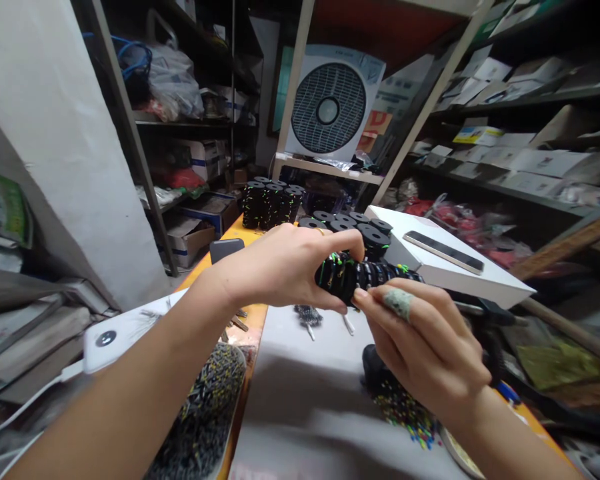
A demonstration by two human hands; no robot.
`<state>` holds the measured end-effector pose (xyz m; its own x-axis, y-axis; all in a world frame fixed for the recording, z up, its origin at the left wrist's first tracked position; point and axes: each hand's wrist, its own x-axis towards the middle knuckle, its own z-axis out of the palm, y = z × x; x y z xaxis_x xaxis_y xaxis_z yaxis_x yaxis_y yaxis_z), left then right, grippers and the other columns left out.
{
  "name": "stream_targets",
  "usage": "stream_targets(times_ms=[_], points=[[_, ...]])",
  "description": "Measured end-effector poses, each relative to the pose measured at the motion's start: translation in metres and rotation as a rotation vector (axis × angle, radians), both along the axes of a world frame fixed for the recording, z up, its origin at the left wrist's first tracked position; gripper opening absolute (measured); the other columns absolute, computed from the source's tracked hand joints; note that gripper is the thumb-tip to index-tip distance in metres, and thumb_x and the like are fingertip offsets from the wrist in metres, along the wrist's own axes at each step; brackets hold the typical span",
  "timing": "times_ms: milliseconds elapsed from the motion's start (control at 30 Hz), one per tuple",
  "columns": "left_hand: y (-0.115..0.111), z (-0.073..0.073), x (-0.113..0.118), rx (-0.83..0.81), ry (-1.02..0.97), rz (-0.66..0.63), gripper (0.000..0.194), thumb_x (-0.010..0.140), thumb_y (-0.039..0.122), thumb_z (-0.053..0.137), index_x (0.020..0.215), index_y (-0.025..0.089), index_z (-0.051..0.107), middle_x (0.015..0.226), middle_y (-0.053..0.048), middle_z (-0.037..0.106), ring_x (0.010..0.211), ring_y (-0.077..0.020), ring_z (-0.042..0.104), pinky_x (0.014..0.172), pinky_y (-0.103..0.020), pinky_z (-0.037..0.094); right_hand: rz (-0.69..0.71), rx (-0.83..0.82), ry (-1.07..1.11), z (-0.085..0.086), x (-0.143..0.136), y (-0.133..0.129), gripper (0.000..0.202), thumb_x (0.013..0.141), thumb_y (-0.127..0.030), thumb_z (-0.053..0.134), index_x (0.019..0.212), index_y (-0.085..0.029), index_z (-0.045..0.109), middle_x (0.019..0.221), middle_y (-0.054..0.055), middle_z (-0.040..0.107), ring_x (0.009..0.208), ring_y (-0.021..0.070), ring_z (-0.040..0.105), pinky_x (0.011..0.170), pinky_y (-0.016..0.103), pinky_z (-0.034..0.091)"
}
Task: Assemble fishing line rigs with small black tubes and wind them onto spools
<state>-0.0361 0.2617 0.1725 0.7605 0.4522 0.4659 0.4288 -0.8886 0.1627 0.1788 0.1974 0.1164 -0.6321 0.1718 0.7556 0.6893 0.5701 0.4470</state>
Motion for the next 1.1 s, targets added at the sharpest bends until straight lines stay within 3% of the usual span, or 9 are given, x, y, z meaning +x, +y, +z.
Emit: stream_targets(times_ms=[100, 200, 300, 400, 500, 600, 767, 1100], points=[[0.000, -0.001, -0.001, -0.007, -0.002, 0.013, 0.047, 0.075, 0.036, 0.073, 0.116, 0.025, 0.053, 0.100, 0.000, 0.072, 0.083, -0.0195, 0.068, 0.071, -0.027, 0.046, -0.007, 0.035, -0.084, 0.001, 0.003, -0.003, 0.046, 0.080, 0.001, 0.070, 0.124, -0.005, 0.059, 0.103, 0.013, 0.066, 0.106, 0.0269, 0.060, 0.088, 0.038, 0.056], [-0.002, -0.001, -0.002, -0.015, -0.013, 0.032, 0.060, 0.072, 0.039, 0.076, 0.123, 0.027, 0.048, 0.108, -0.002, 0.071, 0.088, -0.0220, 0.069, 0.075, -0.030, 0.048, -0.122, 0.079, -0.190, -0.002, 0.007, -0.015, 0.050, 0.081, -0.007, 0.072, 0.129, -0.004, 0.057, 0.109, 0.014, 0.066, 0.114, 0.0285, 0.054, 0.098, 0.040, 0.049], [-0.008, -0.001, -0.002, 0.002, -0.001, 0.104, 0.065, 0.070, 0.044, 0.078, 0.124, 0.022, 0.049, 0.116, -0.009, 0.069, 0.100, -0.0279, 0.067, 0.081, -0.036, 0.049, -0.192, 0.015, -0.128, -0.012, 0.013, -0.037, 0.047, 0.085, -0.011, 0.069, 0.130, -0.006, 0.056, 0.113, 0.015, 0.063, 0.113, 0.0289, 0.052, 0.097, 0.041, 0.045], [-0.012, -0.003, -0.002, 0.037, -0.005, 0.178, 0.063, 0.069, 0.047, 0.079, 0.118, 0.016, 0.055, 0.113, -0.012, 0.070, 0.102, -0.0315, 0.066, 0.081, -0.039, 0.049, -0.164, -0.260, 0.003, -0.029, 0.018, -0.059, 0.029, 0.088, -0.004, 0.058, 0.117, -0.008, 0.063, 0.101, 0.014, 0.062, 0.101, 0.0273, 0.054, 0.085, 0.041, 0.050], [-0.014, -0.005, -0.002, 0.048, -0.033, 0.175, 0.062, 0.069, 0.045, 0.080, 0.118, 0.015, 0.056, 0.113, -0.012, 0.070, 0.099, -0.0302, 0.066, 0.081, -0.038, 0.049, -0.211, -0.640, 0.113, -0.052, 0.021, -0.070, 0.018, 0.092, -0.008, 0.050, 0.094, -0.016, 0.067, 0.083, 0.008, 0.058, 0.082, 0.0240, 0.053, 0.065, 0.037, 0.051], [-0.013, -0.006, -0.003, 0.047, -0.035, 0.150, 0.061, 0.070, 0.044, 0.080, 0.118, 0.015, 0.056, 0.112, -0.011, 0.069, 0.098, -0.0283, 0.065, 0.081, -0.036, 0.049, -0.317, -0.827, 0.149, -0.075, 0.022, -0.068, 0.018, 0.091, -0.011, 0.052, 0.093, -0.020, 0.067, 0.086, 0.008, 0.060, 0.083, 0.0250, 0.056, 0.064, 0.038, 0.053], [-0.012, -0.007, -0.008, 0.025, -0.048, 0.100, 0.057, 0.072, 0.036, 0.080, 0.119, 0.017, 0.054, 0.113, -0.008, 0.067, 0.101, -0.0240, 0.063, 0.084, -0.031, 0.047, -0.463, -0.761, 0.173, -0.099, 0.023, -0.060, 0.018, 0.090, -0.014, 0.054, 0.096, -0.018, 0.070, 0.096, 0.014, 0.063, 0.091, 0.0325, 0.058, 0.072, 0.049, 0.054], [-0.010, -0.002, -0.007, -0.012, -0.030, 0.064, 0.052, 0.073, 0.032, 0.079, 0.117, 0.018, 0.055, 0.103, -0.005, 0.066, 0.089, -0.0208, 0.062, 0.074, -0.029, 0.047, -0.367, -0.786, 0.314, -0.118, 0.036, -0.069, 0.012, 0.093, -0.021, 0.053, 0.093, -0.023, 0.065, 0.093, 0.009, 0.062, 0.091, 0.0269, 0.062, 0.073, 0.040, 0.056]])
